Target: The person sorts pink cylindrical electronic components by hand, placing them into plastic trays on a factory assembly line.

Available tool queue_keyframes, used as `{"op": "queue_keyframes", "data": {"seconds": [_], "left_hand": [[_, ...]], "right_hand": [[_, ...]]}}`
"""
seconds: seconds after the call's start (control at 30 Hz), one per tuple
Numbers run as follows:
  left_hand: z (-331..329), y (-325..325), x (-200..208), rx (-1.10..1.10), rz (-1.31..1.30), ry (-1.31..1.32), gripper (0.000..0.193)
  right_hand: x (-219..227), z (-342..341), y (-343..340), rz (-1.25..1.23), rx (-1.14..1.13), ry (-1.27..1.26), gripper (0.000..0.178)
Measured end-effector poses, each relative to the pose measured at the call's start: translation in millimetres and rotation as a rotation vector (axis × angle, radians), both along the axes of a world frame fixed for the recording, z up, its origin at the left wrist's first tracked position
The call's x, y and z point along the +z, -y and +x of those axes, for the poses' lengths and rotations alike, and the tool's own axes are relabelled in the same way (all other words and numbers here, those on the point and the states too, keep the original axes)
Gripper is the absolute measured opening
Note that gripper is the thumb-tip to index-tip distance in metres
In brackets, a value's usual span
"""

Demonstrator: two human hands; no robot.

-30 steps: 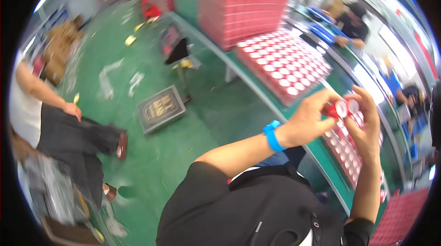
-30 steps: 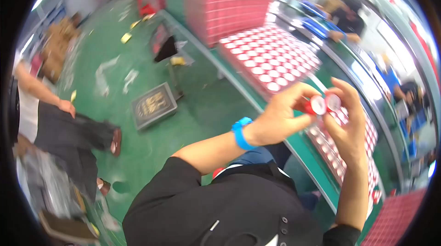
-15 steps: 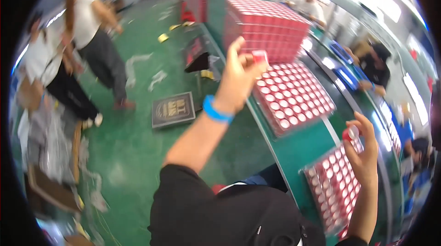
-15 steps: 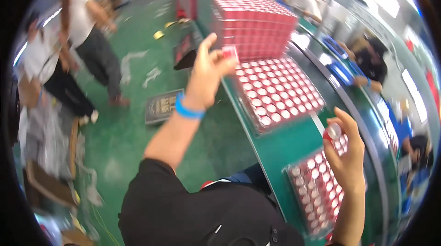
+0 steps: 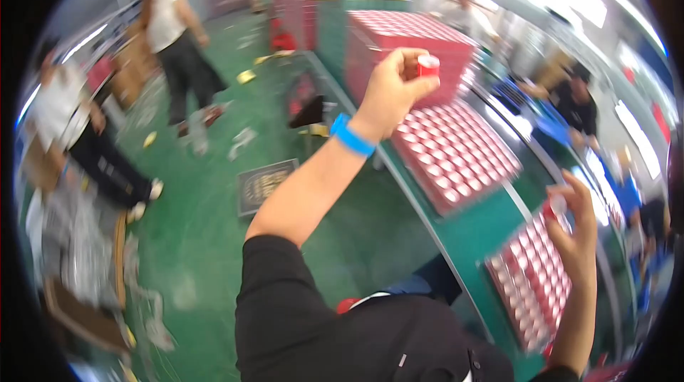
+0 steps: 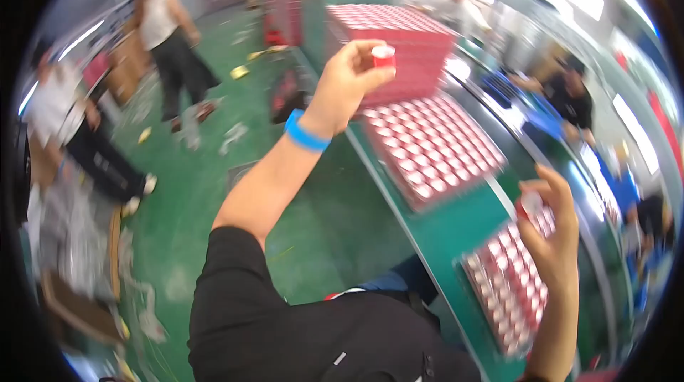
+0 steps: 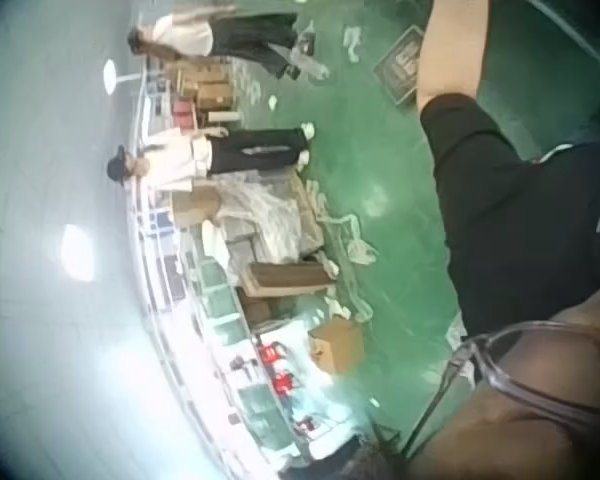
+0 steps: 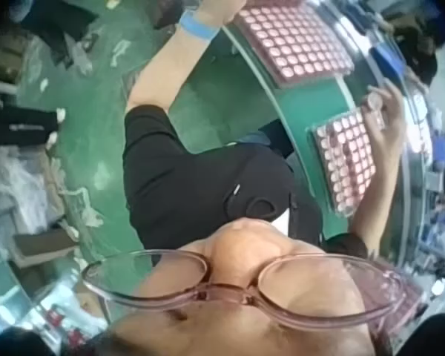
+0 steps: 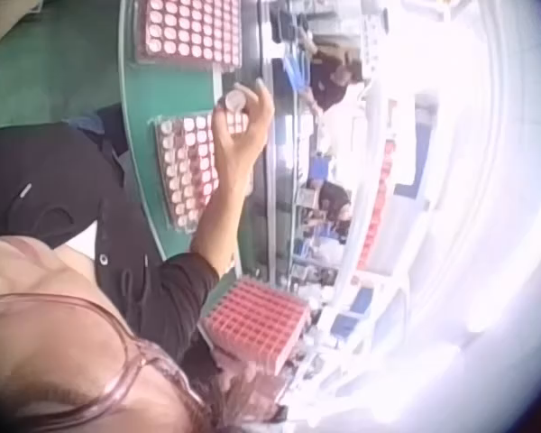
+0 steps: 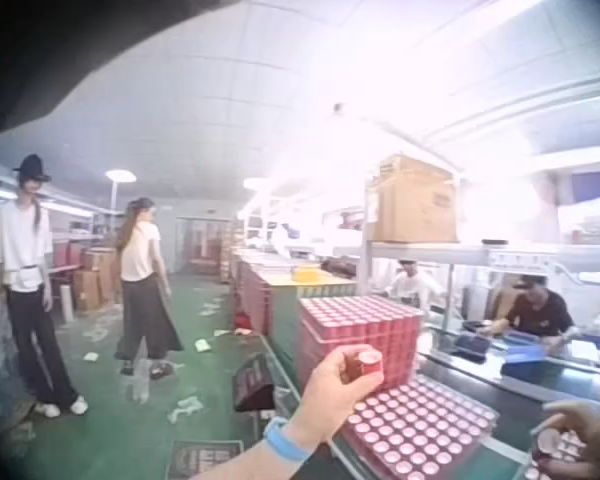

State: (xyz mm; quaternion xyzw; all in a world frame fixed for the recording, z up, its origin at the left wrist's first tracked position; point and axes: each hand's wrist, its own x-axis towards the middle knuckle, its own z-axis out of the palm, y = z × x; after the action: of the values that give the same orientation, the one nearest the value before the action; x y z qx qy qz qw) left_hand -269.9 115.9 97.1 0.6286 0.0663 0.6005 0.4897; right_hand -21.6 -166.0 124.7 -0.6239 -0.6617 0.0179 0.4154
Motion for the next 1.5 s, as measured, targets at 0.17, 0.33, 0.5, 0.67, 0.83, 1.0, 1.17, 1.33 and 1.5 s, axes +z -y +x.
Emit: {"op": "queue_keyframes", "data": {"seconds": [0.17,0.33,0.5,0.67,0.83,1.0,1.17,1.33,1.5], "left_hand": [[92.0,115.9,-33.3,-0.586,-0.07,-0.102,0.042],[180.7,163.1,-46.5,-0.794,0.005,-0.253,0.044],[247.9,197.4,-52.6,-0.87,0.15,-0.385,0.043],[283.4,211.8,-60.9,-0.918,0.145,-0.431,0.041],[302.1,206.0,-69.3,-1.001,0.145,-0.449,0.044],[303.6,199.1,-66.1,-0.945,0.127,-0.481,0.044],[306.7,190.6,-69.6,-0.948,0.054,-0.475,0.039],[316.0,182.0,-77.5,-0.939,-0.029,-0.495,0.044],[320.0,185.4,-63.0,-0.936,-0.197,-0.53,0.051]], "right_hand": [[-12.3,4.3,25.1,0.13,-0.03,-0.144,0.053],[-39.4,46.8,73.3,0.247,-0.177,-0.085,0.041],[-58.6,78.7,114.9,0.199,-0.36,-0.234,0.047],[-67.0,105.6,130.4,0.179,-0.409,-0.271,0.052],[-73.0,120.3,128.9,0.139,-0.442,-0.273,0.051],[-76.1,131.5,117.1,0.119,-0.451,-0.172,0.051],[-78.6,137.3,104.9,0.122,-0.418,-0.245,0.053],[-78.1,143.8,96.0,0.056,-0.427,-0.234,0.055],[-80.0,154.8,90.9,-0.122,-0.273,-1.078,0.041]]}}
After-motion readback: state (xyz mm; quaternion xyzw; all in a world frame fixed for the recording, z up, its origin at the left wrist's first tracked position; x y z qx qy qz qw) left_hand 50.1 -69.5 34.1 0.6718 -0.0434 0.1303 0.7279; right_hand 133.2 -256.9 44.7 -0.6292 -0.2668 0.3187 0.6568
